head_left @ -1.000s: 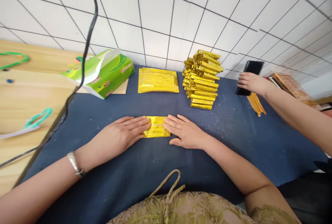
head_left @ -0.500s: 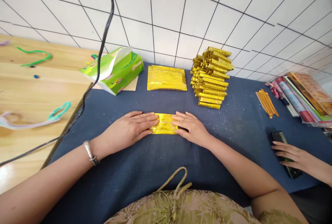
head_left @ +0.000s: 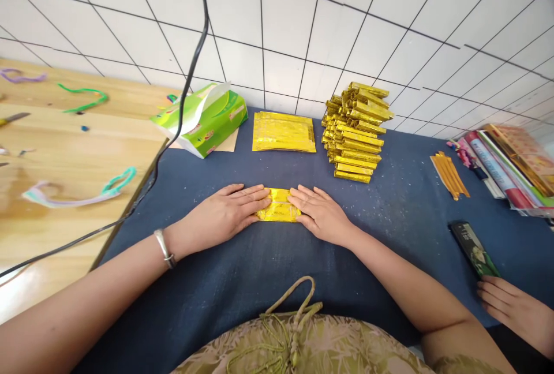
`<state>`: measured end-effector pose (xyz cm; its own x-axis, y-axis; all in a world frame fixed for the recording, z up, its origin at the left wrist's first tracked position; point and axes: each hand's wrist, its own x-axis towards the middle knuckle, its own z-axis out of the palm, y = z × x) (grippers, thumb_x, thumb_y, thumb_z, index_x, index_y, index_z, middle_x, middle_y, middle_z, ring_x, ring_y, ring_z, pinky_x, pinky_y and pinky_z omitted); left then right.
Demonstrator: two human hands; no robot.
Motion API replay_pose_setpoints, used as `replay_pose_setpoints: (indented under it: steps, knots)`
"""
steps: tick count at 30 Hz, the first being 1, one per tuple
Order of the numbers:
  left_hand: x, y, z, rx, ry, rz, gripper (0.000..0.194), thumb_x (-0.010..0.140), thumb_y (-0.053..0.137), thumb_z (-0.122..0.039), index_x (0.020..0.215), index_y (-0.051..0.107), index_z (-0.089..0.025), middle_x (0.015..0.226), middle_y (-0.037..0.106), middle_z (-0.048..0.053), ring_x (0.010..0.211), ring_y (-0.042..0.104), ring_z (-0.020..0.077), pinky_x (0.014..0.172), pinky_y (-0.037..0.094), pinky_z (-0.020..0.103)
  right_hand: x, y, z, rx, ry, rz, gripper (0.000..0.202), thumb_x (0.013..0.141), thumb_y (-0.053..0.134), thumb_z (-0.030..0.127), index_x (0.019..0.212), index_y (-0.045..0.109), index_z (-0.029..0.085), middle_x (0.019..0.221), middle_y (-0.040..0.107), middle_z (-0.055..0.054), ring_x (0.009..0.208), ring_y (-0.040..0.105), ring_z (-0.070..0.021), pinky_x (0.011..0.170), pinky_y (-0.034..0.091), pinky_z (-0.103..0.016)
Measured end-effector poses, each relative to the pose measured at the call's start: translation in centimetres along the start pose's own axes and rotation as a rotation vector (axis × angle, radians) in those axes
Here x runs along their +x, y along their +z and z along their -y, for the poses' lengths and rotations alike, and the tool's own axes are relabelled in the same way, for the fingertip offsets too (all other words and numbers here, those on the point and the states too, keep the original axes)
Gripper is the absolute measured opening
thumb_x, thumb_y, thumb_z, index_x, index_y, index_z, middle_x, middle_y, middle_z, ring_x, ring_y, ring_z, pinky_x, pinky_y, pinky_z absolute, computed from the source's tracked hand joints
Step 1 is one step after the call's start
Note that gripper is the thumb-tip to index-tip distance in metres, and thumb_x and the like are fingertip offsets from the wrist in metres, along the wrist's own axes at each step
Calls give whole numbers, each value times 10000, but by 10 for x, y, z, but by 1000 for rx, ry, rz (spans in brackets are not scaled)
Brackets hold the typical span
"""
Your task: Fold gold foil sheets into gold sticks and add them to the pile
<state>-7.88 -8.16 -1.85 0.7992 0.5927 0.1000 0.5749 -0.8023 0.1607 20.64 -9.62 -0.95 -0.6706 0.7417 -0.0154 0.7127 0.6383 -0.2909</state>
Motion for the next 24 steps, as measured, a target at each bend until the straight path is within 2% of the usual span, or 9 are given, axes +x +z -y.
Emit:
replay_pose_setpoints:
  steps: [8,15,24]
  knots:
    - [0,2,2,7,-5,7,427,957,331,-409,1358,404,-282,1470,338,26,1354,316,172,1101,224,372,1,2,0,-61,16,7,538,927,390,364,1434,263,236,1496,283,-35,1400,189,-206,1119,224,-467]
    - [0,1,3,-24,-9,-33,424,944,366,-410,1346,426,-289,1441,390,22,1322,375,187,1089,257,375,2,1,-4,-121,51,8,630,901,420,442,1450,222,203,1513,237,-48,1407,149,-241,1119,214,-479]
    - [0,-3,4,-57,-2,-55,455,939,384,-410,1370,395,-267,1450,373,40,1322,376,196,1084,297,383,-1,-2,-4,-120,22,-27,610,911,416,436,1448,228,213,1499,276,-50,1407,154,-238,1103,247,-479]
